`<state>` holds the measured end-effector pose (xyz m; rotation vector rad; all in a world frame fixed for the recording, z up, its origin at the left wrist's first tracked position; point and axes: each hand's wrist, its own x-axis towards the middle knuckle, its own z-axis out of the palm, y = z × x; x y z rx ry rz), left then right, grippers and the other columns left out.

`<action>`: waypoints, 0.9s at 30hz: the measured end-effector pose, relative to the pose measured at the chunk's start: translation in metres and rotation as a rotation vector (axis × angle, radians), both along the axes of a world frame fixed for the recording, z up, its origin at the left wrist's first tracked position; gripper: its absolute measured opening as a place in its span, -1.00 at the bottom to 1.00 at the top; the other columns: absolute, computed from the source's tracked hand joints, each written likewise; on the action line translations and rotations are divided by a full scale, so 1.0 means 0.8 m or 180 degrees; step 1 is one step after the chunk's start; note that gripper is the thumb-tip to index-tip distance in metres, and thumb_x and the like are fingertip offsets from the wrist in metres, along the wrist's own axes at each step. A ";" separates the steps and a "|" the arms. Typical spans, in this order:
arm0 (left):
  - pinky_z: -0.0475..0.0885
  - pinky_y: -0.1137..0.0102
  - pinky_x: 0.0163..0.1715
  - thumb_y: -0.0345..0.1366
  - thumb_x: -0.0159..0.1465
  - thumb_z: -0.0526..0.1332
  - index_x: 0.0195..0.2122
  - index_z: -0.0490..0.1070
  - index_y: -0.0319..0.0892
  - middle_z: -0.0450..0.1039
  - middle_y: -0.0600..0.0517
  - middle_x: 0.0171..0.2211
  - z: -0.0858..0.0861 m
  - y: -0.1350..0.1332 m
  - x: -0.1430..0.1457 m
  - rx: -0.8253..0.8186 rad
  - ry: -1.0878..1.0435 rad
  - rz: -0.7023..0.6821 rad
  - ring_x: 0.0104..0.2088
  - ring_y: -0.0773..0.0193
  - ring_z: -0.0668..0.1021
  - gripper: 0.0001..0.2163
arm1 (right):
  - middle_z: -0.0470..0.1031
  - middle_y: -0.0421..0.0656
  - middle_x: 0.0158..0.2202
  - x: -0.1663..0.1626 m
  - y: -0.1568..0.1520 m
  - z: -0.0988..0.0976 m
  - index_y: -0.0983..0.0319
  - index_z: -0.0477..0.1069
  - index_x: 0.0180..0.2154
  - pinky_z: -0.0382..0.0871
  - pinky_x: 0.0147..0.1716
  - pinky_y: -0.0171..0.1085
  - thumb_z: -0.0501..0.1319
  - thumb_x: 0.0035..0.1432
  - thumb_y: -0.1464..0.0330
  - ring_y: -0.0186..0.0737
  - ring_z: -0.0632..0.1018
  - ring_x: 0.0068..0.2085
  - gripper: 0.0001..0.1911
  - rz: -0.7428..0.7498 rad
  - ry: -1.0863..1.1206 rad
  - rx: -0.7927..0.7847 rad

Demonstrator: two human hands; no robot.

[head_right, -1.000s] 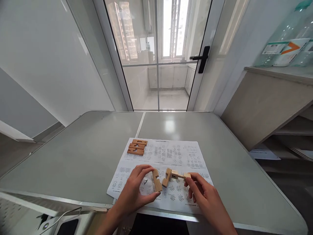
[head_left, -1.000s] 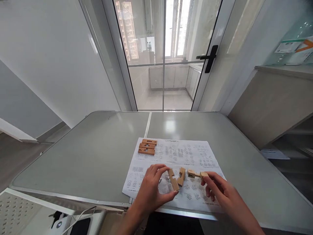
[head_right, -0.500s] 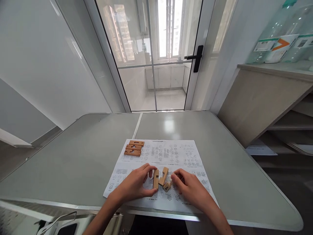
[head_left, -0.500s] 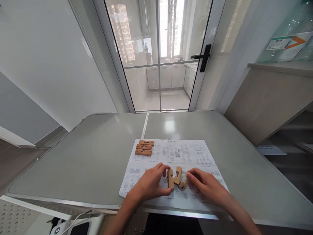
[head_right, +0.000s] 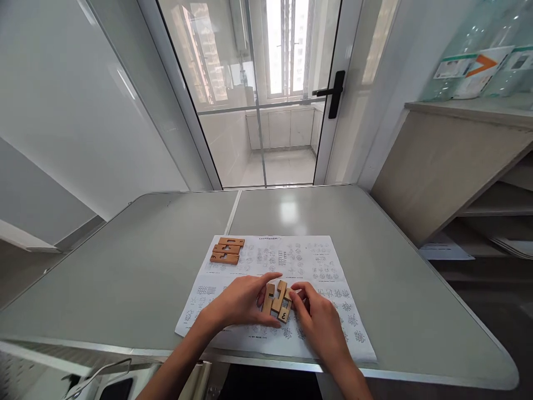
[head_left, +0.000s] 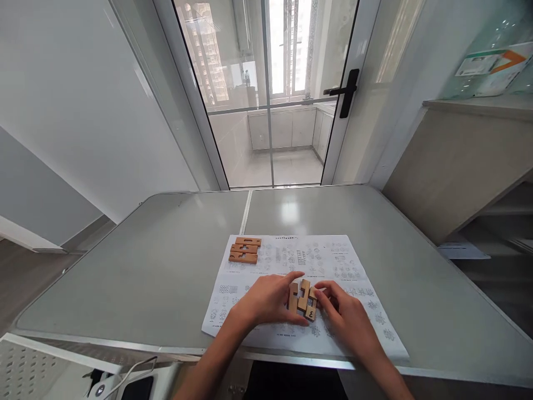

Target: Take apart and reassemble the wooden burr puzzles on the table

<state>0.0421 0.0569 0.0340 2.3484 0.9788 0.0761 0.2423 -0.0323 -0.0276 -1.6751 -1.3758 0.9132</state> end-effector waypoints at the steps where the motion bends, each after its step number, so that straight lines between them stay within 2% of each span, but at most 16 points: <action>1: 0.40 0.34 -0.35 0.05 0.07 0.50 0.32 0.36 0.00 0.62 0.06 -0.35 0.003 0.001 0.005 0.0048 0.0066 -0.0019 -0.30 0.01 0.66 -0.21 | 0.66 -0.16 -0.31 -0.001 0.000 0.000 0.12 0.50 -0.10 0.40 -0.30 -0.22 0.07 0.39 -0.05 -0.10 0.63 -0.32 -0.57 -0.0032 -0.0006 0.0006; 6: 0.41 0.32 -0.35 0.07 0.03 0.51 0.10 0.52 0.00 0.67 0.02 -0.29 0.004 -0.002 0.018 0.0241 0.0127 0.0002 -0.28 -0.03 0.68 -0.38 | 0.67 -0.14 -0.31 -0.006 -0.001 0.002 0.12 0.51 -0.10 0.44 -0.27 -0.21 0.06 0.39 -0.08 -0.07 0.64 -0.31 -0.53 -0.0204 0.0073 0.0011; 11: 0.44 0.29 -0.31 0.10 0.00 0.53 0.16 0.50 0.03 0.70 -0.01 -0.23 -0.004 -0.004 0.017 0.0338 0.0110 -0.0046 -0.24 -0.09 0.70 -0.30 | 0.67 -0.15 -0.33 -0.006 -0.003 0.002 0.13 0.51 -0.13 0.45 -0.29 -0.22 0.10 0.37 -0.08 -0.08 0.65 -0.33 -0.54 -0.0275 0.0130 0.0022; 19: 0.43 0.31 -0.33 0.08 0.05 0.49 0.08 0.55 0.03 0.71 0.01 -0.25 -0.001 -0.009 0.019 0.0366 0.0071 -0.0011 -0.29 -0.04 0.70 -0.42 | 0.67 -0.14 -0.33 -0.005 -0.006 0.003 0.14 0.50 -0.07 0.46 -0.26 -0.20 0.08 0.39 -0.07 -0.08 0.65 -0.32 -0.53 -0.0222 0.0083 0.0022; 23: 0.44 0.32 -0.32 0.04 0.07 0.49 0.09 0.54 0.02 0.71 0.02 -0.21 -0.004 -0.014 0.010 0.0404 -0.0082 0.0240 -0.24 -0.03 0.70 -0.44 | 0.66 -0.14 -0.33 -0.006 -0.008 0.004 0.14 0.47 -0.04 0.46 -0.26 -0.19 0.06 0.39 -0.09 -0.08 0.65 -0.32 -0.51 -0.0228 0.0079 0.0076; 27: 0.41 0.36 -0.37 0.09 0.08 0.47 0.10 0.53 0.04 0.69 0.06 -0.30 -0.005 -0.015 -0.018 0.0399 -0.0080 0.0803 -0.31 0.04 0.68 -0.43 | 0.65 -0.15 -0.33 -0.007 -0.009 0.004 0.15 0.46 -0.02 0.43 -0.30 -0.21 0.07 0.39 -0.09 -0.10 0.63 -0.36 -0.51 -0.0240 -0.0004 0.0092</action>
